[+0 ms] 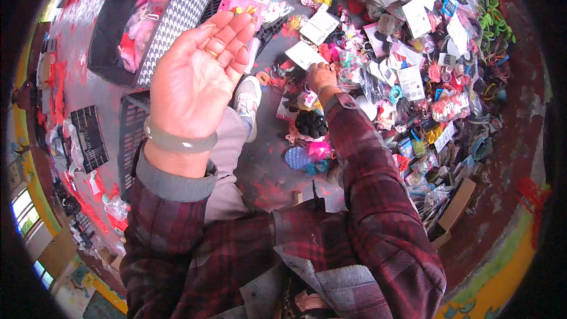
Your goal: The person wipes the exterior of a black plastic crate with a damp grey cloth, سپس sorts through various small packaged items on the floor and places them into the cleaned crate.
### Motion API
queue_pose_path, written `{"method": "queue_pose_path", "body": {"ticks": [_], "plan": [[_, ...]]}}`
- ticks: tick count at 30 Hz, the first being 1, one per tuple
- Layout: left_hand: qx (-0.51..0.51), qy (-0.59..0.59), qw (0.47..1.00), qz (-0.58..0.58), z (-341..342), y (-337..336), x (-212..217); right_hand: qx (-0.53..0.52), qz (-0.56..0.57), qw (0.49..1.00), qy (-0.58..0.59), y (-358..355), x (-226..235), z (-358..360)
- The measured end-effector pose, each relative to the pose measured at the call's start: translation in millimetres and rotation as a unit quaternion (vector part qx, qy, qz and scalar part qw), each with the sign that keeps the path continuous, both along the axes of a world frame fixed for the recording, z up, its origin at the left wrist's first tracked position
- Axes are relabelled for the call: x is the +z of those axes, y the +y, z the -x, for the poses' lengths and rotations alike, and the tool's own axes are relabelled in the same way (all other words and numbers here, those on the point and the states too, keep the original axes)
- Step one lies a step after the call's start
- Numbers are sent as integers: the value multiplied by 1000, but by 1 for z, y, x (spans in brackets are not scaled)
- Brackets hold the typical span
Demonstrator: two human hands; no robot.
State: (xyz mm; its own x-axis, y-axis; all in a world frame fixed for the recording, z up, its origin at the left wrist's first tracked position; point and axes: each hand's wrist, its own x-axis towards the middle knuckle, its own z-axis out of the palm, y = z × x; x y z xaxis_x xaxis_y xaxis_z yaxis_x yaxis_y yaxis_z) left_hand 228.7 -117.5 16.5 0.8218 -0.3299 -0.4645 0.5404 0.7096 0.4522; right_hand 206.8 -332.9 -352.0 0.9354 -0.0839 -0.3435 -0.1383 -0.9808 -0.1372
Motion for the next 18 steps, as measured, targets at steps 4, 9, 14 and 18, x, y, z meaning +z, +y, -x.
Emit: {"method": "queue_pose_path", "body": {"ticks": [4,9,14,18], "plan": [[13,-16,998,-53,0,4,-4,-178,-116,974,-77,-22,47,-10],[-4,-25,995,-100,-3,0,-15,-351,-798,487,-62,-48,83,-22],[15,-11,980,-200,-3,-17,-22,-223,-893,391,9,-33,139,-32],[36,-31,961,-272,-5,-33,-28,-178,-908,380,7,-10,174,-40]]}}
